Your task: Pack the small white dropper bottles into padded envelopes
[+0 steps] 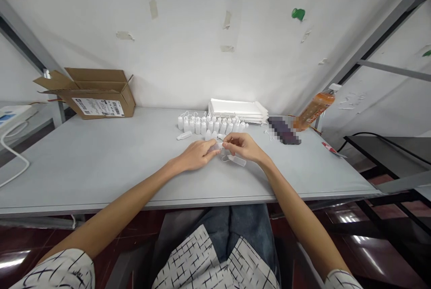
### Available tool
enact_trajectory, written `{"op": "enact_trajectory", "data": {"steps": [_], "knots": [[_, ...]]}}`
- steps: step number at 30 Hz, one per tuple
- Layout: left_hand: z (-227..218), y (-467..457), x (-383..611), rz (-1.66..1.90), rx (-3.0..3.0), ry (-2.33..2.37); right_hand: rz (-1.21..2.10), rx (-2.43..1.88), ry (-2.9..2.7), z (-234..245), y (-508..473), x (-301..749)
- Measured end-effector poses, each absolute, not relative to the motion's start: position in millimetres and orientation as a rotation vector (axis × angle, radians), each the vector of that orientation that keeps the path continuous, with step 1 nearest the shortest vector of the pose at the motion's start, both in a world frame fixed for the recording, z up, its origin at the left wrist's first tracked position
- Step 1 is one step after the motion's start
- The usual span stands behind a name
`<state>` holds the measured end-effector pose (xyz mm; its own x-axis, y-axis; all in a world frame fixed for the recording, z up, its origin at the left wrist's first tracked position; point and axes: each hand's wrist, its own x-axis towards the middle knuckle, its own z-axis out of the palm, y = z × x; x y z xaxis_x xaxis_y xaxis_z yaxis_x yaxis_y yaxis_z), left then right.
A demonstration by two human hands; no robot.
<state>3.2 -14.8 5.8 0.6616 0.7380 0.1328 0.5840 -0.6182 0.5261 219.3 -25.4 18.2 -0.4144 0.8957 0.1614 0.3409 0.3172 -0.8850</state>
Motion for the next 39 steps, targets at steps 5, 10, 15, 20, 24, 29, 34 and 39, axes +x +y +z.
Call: {"op": "enact_trajectory", "data": {"steps": [5, 10, 15, 20, 24, 29, 34, 39], "knots": [[-1, -14, 4, 0.444, 2.484, 1.029, 1.041, -1.105, -1.991, 13, -25, 217], [-1, -17, 6, 0.414, 2.509, 1.042, 0.961, -1.122, -2.056, 12, -25, 215], [3, -17, 5, 0.485, 2.439, 1.009, 0.953, -1.089, -1.992, 15, -26, 215], [3, -16, 4, 0.463, 2.437, 1.009, 1.028, -1.085, -1.988, 13, -26, 213], [1, -14, 3, 0.438, 2.488, 1.017, 1.088, -1.087, -1.993, 12, -27, 213], [-4, -12, 3, 0.460, 2.662, 1.085, 0.987, -1.099, -2.026, 13, -25, 209], [-9, -12, 3, 0.517, 2.886, 1.112, 0.932, -1.095, -2.042, 10, -21, 206], [-8, -9, 1, 0.633, 2.924, 1.101, 0.865, -1.124, -2.032, 8, -22, 204]]}}
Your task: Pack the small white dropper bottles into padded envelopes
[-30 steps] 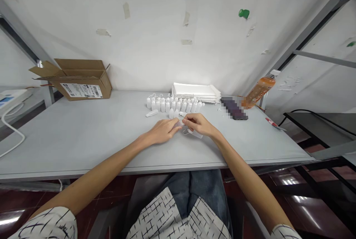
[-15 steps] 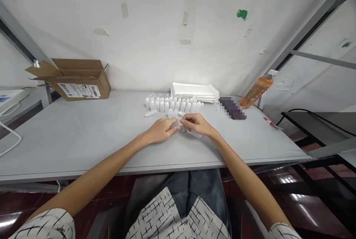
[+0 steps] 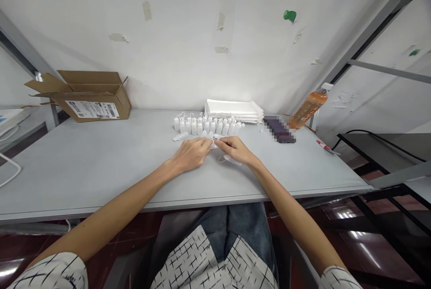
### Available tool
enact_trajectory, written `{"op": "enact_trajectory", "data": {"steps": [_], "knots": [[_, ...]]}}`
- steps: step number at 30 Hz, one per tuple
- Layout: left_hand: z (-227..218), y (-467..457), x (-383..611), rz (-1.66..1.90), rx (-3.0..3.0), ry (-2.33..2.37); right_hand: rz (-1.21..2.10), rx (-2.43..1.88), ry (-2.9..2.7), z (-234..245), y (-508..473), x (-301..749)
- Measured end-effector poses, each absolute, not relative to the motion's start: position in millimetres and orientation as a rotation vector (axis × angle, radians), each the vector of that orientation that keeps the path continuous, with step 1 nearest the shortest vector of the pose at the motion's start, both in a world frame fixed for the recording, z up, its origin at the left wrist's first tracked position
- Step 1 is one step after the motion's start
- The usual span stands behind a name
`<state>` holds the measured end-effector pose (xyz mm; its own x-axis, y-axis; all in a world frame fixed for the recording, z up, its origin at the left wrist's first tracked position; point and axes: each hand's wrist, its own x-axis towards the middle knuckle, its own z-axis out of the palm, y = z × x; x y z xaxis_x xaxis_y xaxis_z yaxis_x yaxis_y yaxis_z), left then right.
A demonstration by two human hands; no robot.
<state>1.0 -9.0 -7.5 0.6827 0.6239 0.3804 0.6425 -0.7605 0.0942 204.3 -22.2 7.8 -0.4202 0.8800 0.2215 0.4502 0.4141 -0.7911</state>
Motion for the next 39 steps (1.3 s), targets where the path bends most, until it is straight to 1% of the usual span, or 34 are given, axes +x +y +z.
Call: {"op": "enact_trajectory", "data": {"steps": [3, 6, 14, 17, 20, 22, 26, 29, 31, 34, 39], "knots": [[-5, -8, 1, -0.708, -2.900, -1.139, 0.748, -1.153, -2.009, 10, -24, 204], [-3, -9, 2, -0.753, -3.004, -1.225, 0.742, -1.119, -1.989, 14, -26, 204], [-3, -14, 6, -0.632, -2.996, -1.187, 0.765, -1.103, -2.074, 13, -25, 205], [2, -12, 4, -0.719, -2.965, -1.220, 0.805, -1.115, -1.966, 16, -24, 209], [8, -7, -1, -0.823, -2.886, -1.331, 0.758, -1.199, -1.870, 22, -23, 223], [10, -3, -5, -0.872, -2.824, -1.417, 0.809, -1.304, -1.957, 26, -22, 236], [13, 0, -11, -0.928, -2.780, -1.496, 1.056, -1.488, -2.225, 26, -20, 254], [13, -1, -10, -0.940, -2.804, -1.480, 1.181, -1.506, -2.302, 24, -19, 255], [12, -2, -9, -0.938, -2.815, -1.473, 1.193, -1.496, -2.300, 24, -19, 253], [12, -1, -9, -0.948, -2.817, -1.474, 1.084, -1.483, -2.155, 28, -21, 255], [14, 0, -11, -0.949, -2.806, -1.499, 0.553, -1.615, -1.865, 31, -20, 266]]}}
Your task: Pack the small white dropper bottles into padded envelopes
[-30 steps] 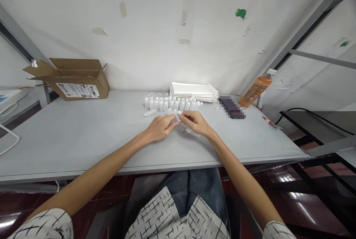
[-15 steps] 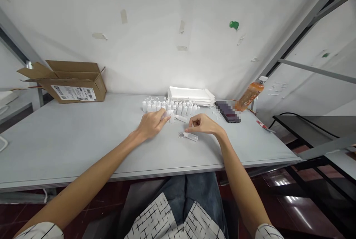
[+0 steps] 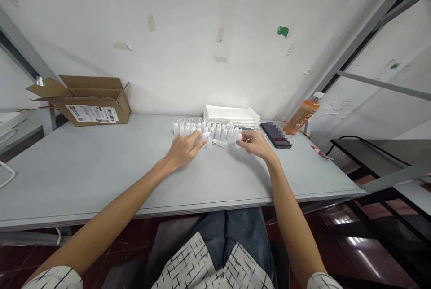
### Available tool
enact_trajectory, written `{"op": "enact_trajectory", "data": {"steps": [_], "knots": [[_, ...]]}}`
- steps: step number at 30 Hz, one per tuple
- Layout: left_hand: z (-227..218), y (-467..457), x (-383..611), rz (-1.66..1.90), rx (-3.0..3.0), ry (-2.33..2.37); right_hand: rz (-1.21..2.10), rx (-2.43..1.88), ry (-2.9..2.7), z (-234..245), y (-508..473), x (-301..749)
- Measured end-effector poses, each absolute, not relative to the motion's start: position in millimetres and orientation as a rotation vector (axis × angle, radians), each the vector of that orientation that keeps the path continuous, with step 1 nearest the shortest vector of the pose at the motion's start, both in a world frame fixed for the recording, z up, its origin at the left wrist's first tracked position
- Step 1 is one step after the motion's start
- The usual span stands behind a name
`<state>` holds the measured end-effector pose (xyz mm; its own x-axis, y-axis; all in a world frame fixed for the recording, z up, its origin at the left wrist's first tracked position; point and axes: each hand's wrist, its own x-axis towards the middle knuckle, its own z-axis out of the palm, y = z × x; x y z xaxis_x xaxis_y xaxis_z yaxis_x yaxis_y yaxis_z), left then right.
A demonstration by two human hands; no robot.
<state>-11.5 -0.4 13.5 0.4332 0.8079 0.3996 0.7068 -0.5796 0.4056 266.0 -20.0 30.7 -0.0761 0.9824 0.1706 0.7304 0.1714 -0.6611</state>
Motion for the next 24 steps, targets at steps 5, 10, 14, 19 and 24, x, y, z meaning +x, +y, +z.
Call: {"op": "enact_trajectory", "data": {"steps": [5, 10, 14, 19, 24], "knots": [[13, -1, -11, 0.812, 2.511, 1.336, 0.269, -1.865, -1.874, 22, -13, 271], [11, 0, -11, 0.817, 2.477, 1.330, 0.178, -1.975, -1.845, 12, -4, 271], [11, 3, -12, 0.831, 2.461, 1.323, 0.135, -2.019, -1.804, 4, 1, 268], [10, 3, -13, 0.828, 2.471, 1.318, 0.067, -2.073, -1.757, -4, 3, 259], [11, 2, -13, 0.819, 2.472, 1.320, 0.086, -2.096, -1.719, -8, 5, 254]]}}
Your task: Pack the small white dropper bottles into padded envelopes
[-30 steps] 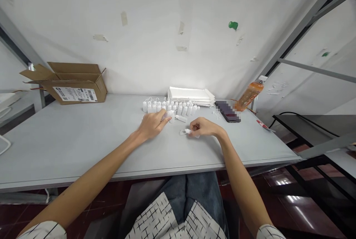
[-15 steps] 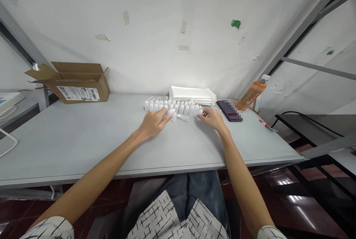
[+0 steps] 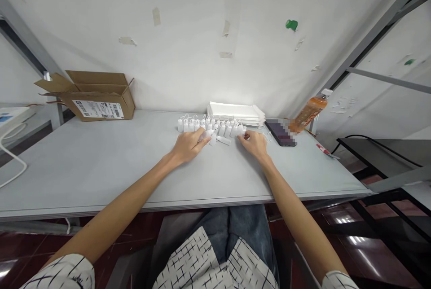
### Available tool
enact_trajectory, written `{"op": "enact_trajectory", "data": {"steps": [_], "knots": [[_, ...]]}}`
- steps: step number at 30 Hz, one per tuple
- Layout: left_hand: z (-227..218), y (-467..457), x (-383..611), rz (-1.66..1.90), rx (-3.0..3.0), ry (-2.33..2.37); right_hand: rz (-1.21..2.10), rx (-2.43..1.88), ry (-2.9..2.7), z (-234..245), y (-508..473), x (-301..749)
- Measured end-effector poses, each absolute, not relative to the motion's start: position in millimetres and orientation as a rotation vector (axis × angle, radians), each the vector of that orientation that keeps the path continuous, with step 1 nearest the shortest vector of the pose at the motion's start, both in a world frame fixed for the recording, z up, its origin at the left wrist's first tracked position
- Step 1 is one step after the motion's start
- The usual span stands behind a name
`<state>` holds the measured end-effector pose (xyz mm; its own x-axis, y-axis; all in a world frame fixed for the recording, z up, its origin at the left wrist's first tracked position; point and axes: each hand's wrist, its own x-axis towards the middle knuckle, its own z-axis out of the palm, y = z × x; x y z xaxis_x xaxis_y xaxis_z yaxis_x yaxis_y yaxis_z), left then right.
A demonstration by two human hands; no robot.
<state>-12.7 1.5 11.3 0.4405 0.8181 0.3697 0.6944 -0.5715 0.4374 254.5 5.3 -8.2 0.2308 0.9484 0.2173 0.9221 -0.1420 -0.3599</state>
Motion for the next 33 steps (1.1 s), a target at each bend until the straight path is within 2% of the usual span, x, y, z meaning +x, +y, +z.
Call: {"op": "enact_trajectory", "data": {"steps": [10, 15, 22, 33], "knots": [[12, 1, -12, 0.799, 2.484, 1.312, 0.083, -2.111, -1.679, -11, 9, 253], [12, 2, -13, 0.780, 2.490, 1.316, 0.234, -2.104, -1.714, 1, -1, 262], [12, 3, -16, 0.777, 2.504, 1.349, 0.204, -1.739, -1.852, 9, -12, 243], [10, 4, -16, 0.705, 2.571, 1.343, -0.005, -2.011, -2.314, 11, 2, 210]]}}
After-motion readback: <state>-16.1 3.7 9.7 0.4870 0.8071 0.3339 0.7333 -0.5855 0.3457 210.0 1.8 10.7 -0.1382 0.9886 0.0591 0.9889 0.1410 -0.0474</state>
